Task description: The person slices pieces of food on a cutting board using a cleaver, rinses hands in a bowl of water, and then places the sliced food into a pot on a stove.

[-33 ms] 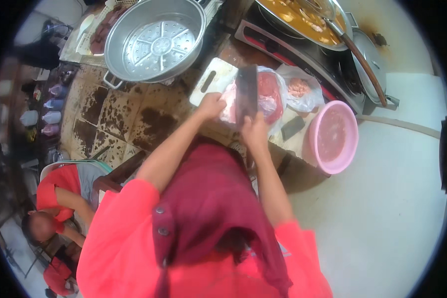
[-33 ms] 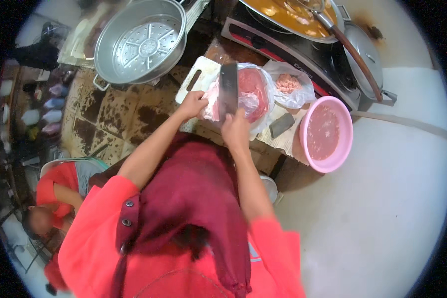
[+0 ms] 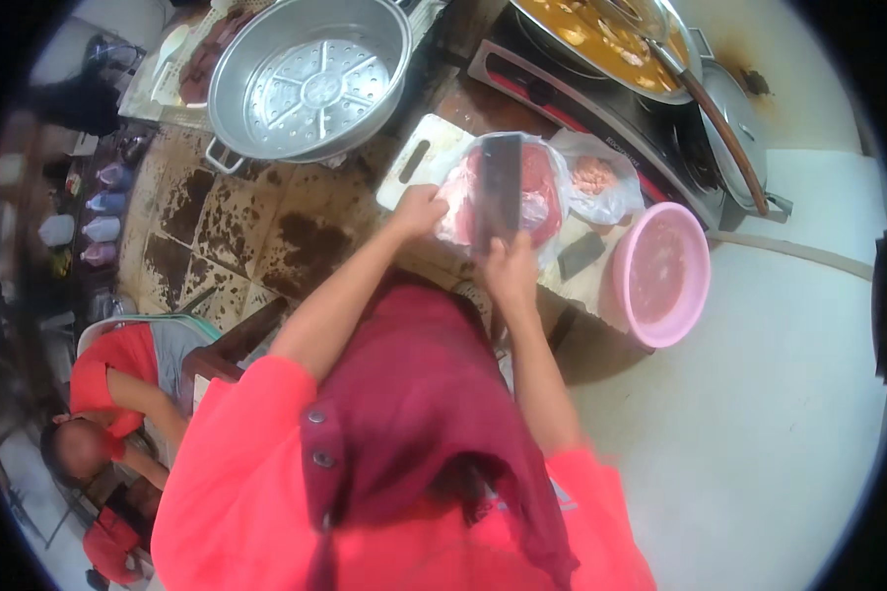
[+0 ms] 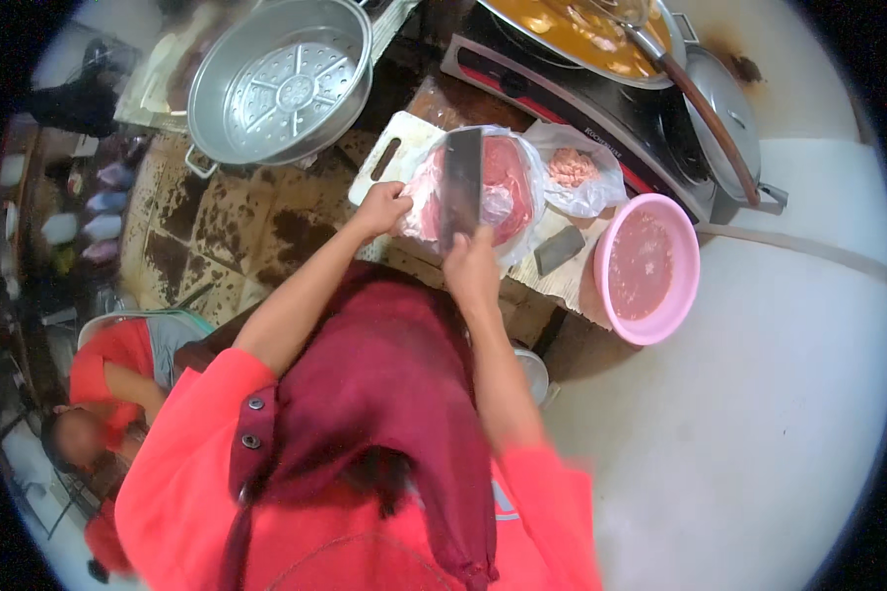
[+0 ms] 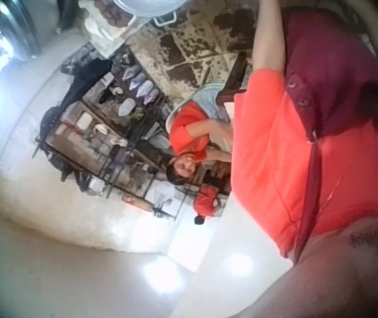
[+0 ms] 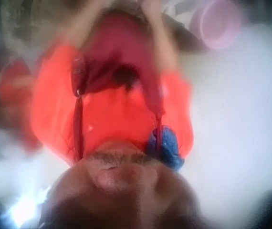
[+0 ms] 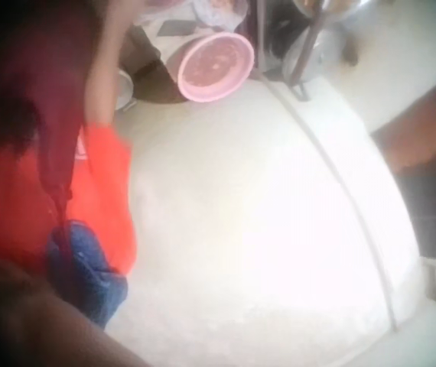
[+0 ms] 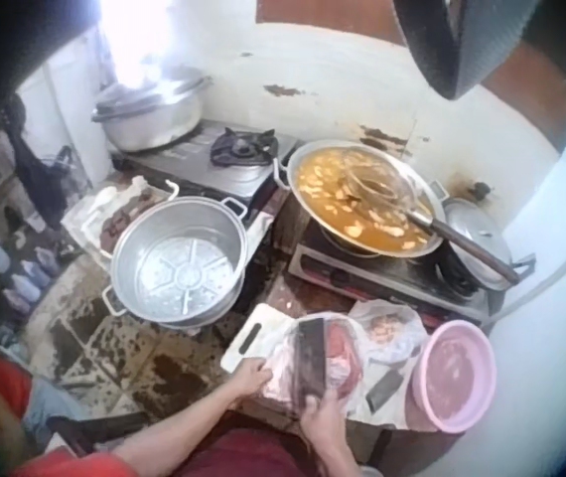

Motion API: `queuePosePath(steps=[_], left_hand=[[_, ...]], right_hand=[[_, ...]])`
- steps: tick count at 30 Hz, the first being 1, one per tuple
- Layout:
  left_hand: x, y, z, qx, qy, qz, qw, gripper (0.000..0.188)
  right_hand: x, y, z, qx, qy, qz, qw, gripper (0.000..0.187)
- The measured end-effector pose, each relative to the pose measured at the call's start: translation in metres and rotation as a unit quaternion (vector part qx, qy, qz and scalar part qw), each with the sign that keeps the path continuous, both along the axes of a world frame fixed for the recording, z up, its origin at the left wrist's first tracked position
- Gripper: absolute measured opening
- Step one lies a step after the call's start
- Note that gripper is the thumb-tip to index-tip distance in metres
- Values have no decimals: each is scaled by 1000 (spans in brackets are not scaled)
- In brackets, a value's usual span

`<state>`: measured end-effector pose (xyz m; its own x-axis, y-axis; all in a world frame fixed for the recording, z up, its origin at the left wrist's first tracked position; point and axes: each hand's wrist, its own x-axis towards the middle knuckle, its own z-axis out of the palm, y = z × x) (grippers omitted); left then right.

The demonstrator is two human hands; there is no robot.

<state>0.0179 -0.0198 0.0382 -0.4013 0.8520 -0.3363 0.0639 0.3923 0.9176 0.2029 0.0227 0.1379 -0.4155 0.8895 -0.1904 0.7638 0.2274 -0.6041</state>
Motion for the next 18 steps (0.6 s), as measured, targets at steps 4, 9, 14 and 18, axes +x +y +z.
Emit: queuePosePath(steps=[4, 9, 14, 18], left_hand=[[-1, -3, -3, -49, -78, 29, 995, 13], [8, 7, -4, -19, 16, 19, 1000, 11], [14, 9, 12, -48, 50, 13, 997, 17], [-2, -11, -4, -55, 28, 48, 997, 18]], right_hand=[[30, -20, 10, -57, -14, 12, 998, 22], [19, -27, -2, -19, -64, 63, 996, 23], [20, -38, -5, -15, -109, 54, 992, 24], [47, -61, 16, -78, -142, 83, 983, 22]])
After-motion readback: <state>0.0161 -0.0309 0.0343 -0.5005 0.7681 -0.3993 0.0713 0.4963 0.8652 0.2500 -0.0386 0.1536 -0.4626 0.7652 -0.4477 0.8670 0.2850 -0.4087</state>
